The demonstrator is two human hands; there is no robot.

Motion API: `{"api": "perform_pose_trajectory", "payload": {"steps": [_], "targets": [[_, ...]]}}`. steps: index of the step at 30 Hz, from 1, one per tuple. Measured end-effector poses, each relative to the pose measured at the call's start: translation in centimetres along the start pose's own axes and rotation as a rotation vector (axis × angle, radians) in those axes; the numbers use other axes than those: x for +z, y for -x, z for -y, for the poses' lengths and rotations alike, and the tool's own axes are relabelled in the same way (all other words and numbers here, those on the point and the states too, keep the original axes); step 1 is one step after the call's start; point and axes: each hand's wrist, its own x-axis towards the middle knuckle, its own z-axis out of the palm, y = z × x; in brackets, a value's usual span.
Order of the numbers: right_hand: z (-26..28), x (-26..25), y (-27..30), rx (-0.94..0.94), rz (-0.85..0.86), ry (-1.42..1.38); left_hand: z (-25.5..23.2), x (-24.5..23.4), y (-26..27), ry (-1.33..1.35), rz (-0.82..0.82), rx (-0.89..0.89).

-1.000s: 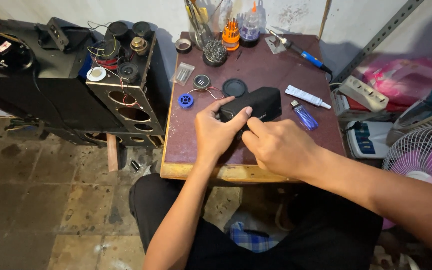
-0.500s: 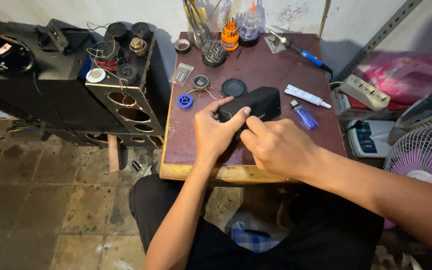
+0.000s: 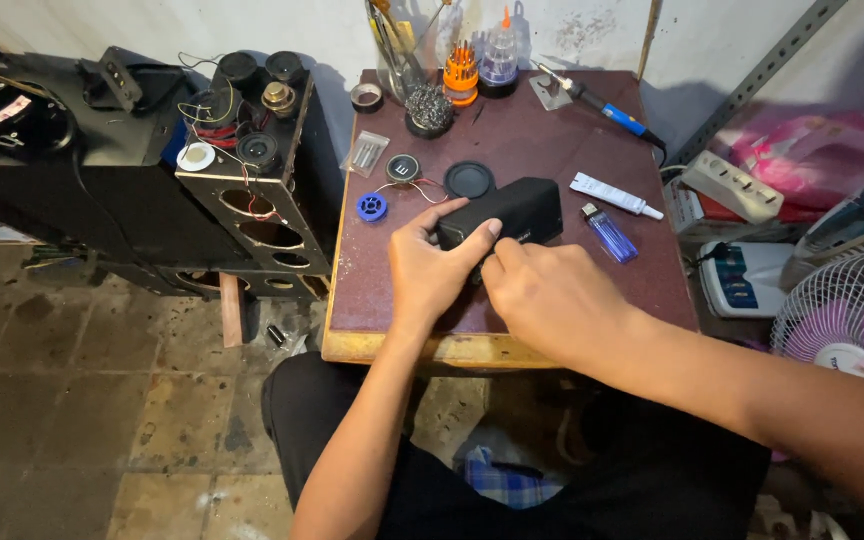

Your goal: The person uses a red-handled screwdriver to remove screws from a black rectangular electronic device. They then handle a small circular component, possibly a speaker, and place it on the table.

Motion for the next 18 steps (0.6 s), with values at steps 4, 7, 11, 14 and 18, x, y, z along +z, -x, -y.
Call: {"api": "perform_pose_trajectory", "payload": {"steps": [4,7,11,14,18], "targets": [[0.0,0.6,0.2,-0.170,-0.044,0.138,0.4,-0.1,-0.3,0.009,0.003,0.006],[-0.2,0.4,0.3,-0.076,-0.088,0.081,0.2,-0.1,-0.3,-0.005,0.005,0.007],[-0.6,-3.1,0.3,0.104,-0.179,-0.166,0.6,-0.5,-0.8,-0.006,0.006,0.023],[-3.8,-4.3,0.7,0.253,-0.354,-0.322,0.3,-1.3,-1.3,-0.014,-0.010,0.066],[-10.3,0.9,2.8,0.620,-0.493,-0.585,-1.6,-3.4,-1.6,0.082,-0.009,0.152]]}}
